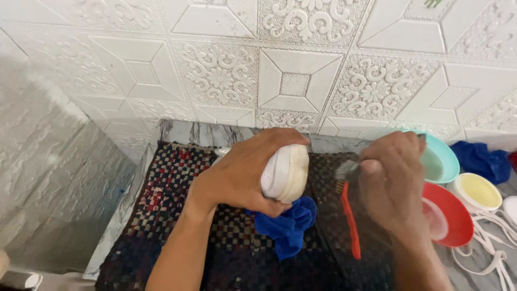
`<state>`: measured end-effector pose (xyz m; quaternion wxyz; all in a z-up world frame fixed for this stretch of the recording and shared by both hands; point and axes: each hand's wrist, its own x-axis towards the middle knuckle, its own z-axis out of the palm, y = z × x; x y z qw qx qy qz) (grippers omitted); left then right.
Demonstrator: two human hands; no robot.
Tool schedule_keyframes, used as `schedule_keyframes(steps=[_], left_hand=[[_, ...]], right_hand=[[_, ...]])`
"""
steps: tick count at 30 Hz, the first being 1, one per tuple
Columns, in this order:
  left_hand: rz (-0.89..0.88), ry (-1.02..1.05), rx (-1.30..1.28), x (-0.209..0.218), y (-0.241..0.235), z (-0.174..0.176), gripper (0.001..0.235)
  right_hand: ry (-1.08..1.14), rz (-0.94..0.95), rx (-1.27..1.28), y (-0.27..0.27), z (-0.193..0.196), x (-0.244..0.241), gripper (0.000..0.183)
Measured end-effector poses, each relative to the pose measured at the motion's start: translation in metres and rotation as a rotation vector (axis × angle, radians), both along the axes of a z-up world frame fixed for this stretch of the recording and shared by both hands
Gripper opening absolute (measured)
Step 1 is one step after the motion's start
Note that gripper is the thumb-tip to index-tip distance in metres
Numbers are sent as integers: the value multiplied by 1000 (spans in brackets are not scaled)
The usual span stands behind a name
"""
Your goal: The person scrubs a white sneaker with a brush and wipes it with a blue cloth. They rotate the shoe to clean different sides, including the sole and upper, while using a blue cloth to wipe away residue.
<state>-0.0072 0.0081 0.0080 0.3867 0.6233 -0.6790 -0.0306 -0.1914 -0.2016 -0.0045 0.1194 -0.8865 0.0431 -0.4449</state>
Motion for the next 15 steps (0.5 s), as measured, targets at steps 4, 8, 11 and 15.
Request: schedule_keyframes(steps=[4,8,11,15], left_hand=[[85,-43,18,-3,-8,-2,98],[165,-30,18,-7,-9,-1,96],[183,-43,-47,-4,-9,-8,95],[203,2,-75,-1,-1,-3,93]], right_hand=[[33,106,-48,13,11,16,58],[102,0,106,23,13,18,57],[148,-2,135,28,-3,26,61],[254,-72,239,6,-62,29,48]])
